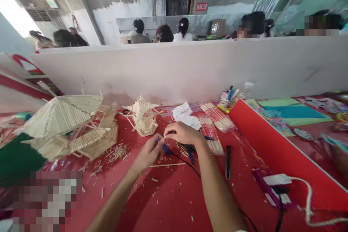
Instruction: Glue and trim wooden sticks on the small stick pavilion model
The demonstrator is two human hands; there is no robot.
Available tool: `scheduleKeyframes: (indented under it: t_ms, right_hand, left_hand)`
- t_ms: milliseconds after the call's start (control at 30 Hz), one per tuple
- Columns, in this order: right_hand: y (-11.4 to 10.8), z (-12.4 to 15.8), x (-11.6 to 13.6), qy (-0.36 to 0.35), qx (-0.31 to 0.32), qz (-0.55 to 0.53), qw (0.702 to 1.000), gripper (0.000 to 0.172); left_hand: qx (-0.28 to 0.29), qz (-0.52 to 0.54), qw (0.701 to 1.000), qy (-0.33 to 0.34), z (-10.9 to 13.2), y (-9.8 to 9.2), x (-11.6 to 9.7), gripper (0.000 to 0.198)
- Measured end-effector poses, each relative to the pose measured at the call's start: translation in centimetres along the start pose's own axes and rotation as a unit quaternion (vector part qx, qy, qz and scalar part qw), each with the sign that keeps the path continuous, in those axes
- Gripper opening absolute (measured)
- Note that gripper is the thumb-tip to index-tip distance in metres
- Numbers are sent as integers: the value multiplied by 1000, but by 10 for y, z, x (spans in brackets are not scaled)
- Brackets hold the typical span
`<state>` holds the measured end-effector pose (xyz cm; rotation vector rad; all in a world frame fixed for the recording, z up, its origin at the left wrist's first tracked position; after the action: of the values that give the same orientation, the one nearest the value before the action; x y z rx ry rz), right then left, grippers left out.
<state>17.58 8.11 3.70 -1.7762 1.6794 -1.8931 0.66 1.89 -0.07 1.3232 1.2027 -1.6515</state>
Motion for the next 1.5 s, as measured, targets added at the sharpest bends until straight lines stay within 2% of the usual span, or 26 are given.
scheduleKeyframes:
  t_ms: [167,300,367,600,833,1000,1233,1367,1500]
  right_hand:
    - [-20,18,-4,18,-50,-33,998,12]
    - [-23,21,-9,26,-57,-90,994,13]
    - [-21,20,-12,29,-60,-119,991,13]
    - [-7,9,-18,71,-55,-183,979,15]
    - [11,-4,-17,73,-35,-235,969,15]
    - [20,-13,-16,101,-49,-251,961,19]
    - [32,-21,-24,166,13,-302,939,29]
    - [31,-18,-30,194,3,-264,945,27]
    - [31,-19,-33,212,-48,-240,946,22]
  left_hand:
    - [101,75,992,17,-15,19,-7,51]
    - [148,215,965,-6,-18,28,-3,43]
    - [154,240,958,0,-17,30,1,40]
    - [71,222,972,15,-15,20,18,44]
    - [41,221,974,19,-13,9,20,53]
    - [13,223,975,3,-15,2,27,55]
    - [-59,238,969,3,-25,-1,45,58]
    - [-79,259,963,-6,-28,-3,49,57]
    - [-77,266,961,-20,-31,-6,48,58]
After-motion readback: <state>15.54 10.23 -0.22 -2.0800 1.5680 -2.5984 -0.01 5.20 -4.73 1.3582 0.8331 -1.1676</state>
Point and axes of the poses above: each hand's wrist, its own z-axis away from the middle knuckle, its own y-axis out of the palm, x = y × z, the point moved 2 cm from there along -z, towards the middle knuckle, and after that the axes turned 1 degree about -y, right-handed, at the moved point
